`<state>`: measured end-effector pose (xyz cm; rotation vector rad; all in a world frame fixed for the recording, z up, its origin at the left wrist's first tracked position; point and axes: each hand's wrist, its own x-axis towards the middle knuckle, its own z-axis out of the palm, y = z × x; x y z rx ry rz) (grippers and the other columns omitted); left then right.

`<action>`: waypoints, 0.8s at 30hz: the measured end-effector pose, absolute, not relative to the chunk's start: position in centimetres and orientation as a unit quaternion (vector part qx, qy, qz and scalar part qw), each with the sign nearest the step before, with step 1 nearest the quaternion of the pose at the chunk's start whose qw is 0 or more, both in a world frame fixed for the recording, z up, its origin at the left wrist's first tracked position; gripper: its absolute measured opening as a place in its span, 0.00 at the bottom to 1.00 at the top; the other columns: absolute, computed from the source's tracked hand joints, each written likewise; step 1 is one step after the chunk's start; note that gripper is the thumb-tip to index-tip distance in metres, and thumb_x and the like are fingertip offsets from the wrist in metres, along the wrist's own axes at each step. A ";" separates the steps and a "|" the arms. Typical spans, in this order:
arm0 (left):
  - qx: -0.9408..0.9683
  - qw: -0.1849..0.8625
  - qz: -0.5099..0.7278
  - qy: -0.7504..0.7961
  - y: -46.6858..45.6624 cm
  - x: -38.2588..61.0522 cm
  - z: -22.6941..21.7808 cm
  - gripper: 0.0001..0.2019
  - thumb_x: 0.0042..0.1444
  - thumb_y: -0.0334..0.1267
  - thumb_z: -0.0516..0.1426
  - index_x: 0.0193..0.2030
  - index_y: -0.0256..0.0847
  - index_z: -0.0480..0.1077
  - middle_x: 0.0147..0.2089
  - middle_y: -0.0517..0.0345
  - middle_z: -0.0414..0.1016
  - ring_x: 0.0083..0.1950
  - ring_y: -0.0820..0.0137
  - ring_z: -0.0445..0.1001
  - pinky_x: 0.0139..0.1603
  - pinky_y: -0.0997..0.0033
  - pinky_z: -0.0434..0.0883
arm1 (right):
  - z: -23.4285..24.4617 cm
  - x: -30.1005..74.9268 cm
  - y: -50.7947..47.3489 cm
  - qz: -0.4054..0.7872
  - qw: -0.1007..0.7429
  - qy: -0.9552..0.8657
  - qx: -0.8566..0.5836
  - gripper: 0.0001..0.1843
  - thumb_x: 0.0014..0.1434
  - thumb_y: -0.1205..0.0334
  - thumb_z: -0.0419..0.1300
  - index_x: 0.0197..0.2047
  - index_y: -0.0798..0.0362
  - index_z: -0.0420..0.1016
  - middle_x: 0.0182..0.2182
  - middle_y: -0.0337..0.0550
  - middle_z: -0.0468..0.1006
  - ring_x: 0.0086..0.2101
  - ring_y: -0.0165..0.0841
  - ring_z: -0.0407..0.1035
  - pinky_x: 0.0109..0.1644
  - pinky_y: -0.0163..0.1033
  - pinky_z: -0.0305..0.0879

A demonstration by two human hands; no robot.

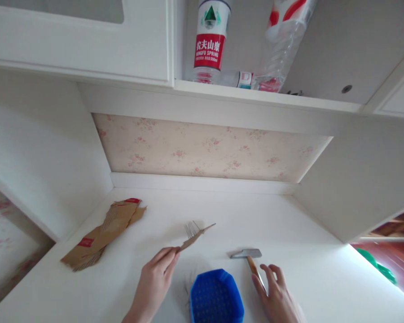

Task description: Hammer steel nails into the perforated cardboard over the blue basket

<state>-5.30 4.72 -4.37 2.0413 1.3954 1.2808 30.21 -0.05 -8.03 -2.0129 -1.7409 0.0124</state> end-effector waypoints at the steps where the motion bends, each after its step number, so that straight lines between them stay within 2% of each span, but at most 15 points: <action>1: 0.742 0.149 0.441 0.482 4.9 -5.1 -4.8 0.11 0.66 0.39 0.54 0.50 0.48 0.76 0.47 0.56 0.80 0.46 0.70 0.80 0.50 0.76 0.74 | -7.7 30.1 0.0 0.004 0.245 -0.637 -0.731 0.19 0.65 0.46 0.48 0.48 0.47 0.72 0.49 0.51 0.74 0.26 0.35 0.77 0.29 0.42 0.73; 3: 0.766 0.112 0.421 0.472 5.2 -4.8 -5.6 0.14 0.65 0.35 0.54 0.54 0.49 0.74 0.50 0.57 0.79 0.47 0.70 0.80 0.52 0.76 0.74 | -6.5 29.3 0.0 0.033 0.259 -0.643 -0.720 0.18 0.66 0.46 0.47 0.50 0.45 0.70 0.50 0.49 0.74 0.32 0.37 0.77 0.37 0.43 0.74; 5: 0.773 0.104 0.403 0.478 5.4 -4.4 -6.2 0.15 0.64 0.32 0.54 0.54 0.49 0.75 0.51 0.57 0.79 0.48 0.69 0.80 0.52 0.75 0.75 | -4.9 27.7 0.1 0.114 0.304 -0.634 -0.702 0.18 0.67 0.46 0.47 0.50 0.44 0.69 0.50 0.45 0.73 0.37 0.37 0.75 0.43 0.44 0.71; 8: 0.761 0.136 0.384 0.505 5.6 -3.7 -6.9 0.16 0.61 0.30 0.55 0.51 0.49 0.76 0.52 0.57 0.78 0.50 0.68 0.79 0.54 0.73 0.75 | -2.9 25.0 1.0 0.257 0.334 -0.593 -0.686 0.21 0.61 0.41 0.53 0.46 0.47 0.72 0.40 0.44 0.73 0.31 0.36 0.70 0.41 0.45 0.69; 9: 0.753 0.153 0.379 0.516 5.7 -3.5 -7.1 0.16 0.60 0.29 0.55 0.50 0.50 0.77 0.53 0.57 0.78 0.51 0.68 0.79 0.55 0.72 0.74 | -2.6 24.2 1.5 0.281 0.336 -0.590 -0.678 0.21 0.61 0.41 0.53 0.46 0.47 0.72 0.39 0.43 0.74 0.29 0.35 0.69 0.38 0.44 0.69; 10: 0.743 0.170 0.376 0.527 5.8 -3.3 -7.3 0.16 0.59 0.29 0.55 0.49 0.50 0.77 0.54 0.57 0.77 0.53 0.67 0.79 0.56 0.70 0.74 | -2.4 23.5 2.2 0.298 0.338 -0.585 -0.675 0.21 0.61 0.41 0.53 0.44 0.47 0.73 0.38 0.43 0.74 0.29 0.35 0.70 0.36 0.43 0.70; 12: 0.719 0.204 0.376 0.548 6.0 -3.1 -8.0 0.16 0.58 0.30 0.55 0.49 0.50 0.78 0.57 0.55 0.76 0.55 0.64 0.77 0.58 0.66 0.73 | -2.6 22.4 3.6 0.322 0.351 -0.566 -0.673 0.19 0.60 0.43 0.53 0.44 0.47 0.74 0.40 0.45 0.77 0.36 0.39 0.73 0.41 0.44 0.71; 14: 0.693 0.242 0.383 0.561 6.2 -3.1 -8.7 0.17 0.56 0.30 0.54 0.48 0.49 0.79 0.59 0.53 0.74 0.58 0.61 0.76 0.61 0.61 0.70 | -3.1 21.7 5.0 0.346 0.363 -0.543 -0.673 0.18 0.60 0.45 0.54 0.43 0.48 0.75 0.40 0.48 0.79 0.39 0.42 0.74 0.42 0.46 0.71; 18: 0.624 0.357 0.411 0.560 6.7 -3.7 -9.9 0.21 0.46 0.29 0.55 0.47 0.45 0.79 0.57 0.51 0.76 0.59 0.58 0.74 0.64 0.57 0.67 | -4.2 20.6 6.3 0.408 0.391 -0.487 -0.666 0.19 0.56 0.46 0.55 0.41 0.52 0.76 0.32 0.47 0.79 0.34 0.43 0.75 0.38 0.47 0.71; 21: 0.556 0.453 0.418 0.558 7.1 -4.2 -9.9 0.23 0.47 0.34 0.56 0.52 0.41 0.75 0.55 0.49 0.78 0.56 0.58 0.76 0.61 0.59 0.69 | -4.7 19.7 6.2 0.466 0.418 -0.436 -0.647 0.19 0.54 0.44 0.57 0.37 0.51 0.77 0.28 0.44 0.78 0.33 0.40 0.75 0.33 0.41 0.71; 24: 0.513 0.493 0.422 0.562 7.4 -4.4 -9.6 0.24 0.50 0.44 0.59 0.54 0.38 0.72 0.56 0.45 0.76 0.56 0.57 0.76 0.57 0.62 0.70 | -5.3 18.9 6.1 0.508 0.440 -0.391 -0.629 0.17 0.52 0.45 0.61 0.33 0.50 0.78 0.25 0.40 0.77 0.30 0.36 0.74 0.30 0.36 0.67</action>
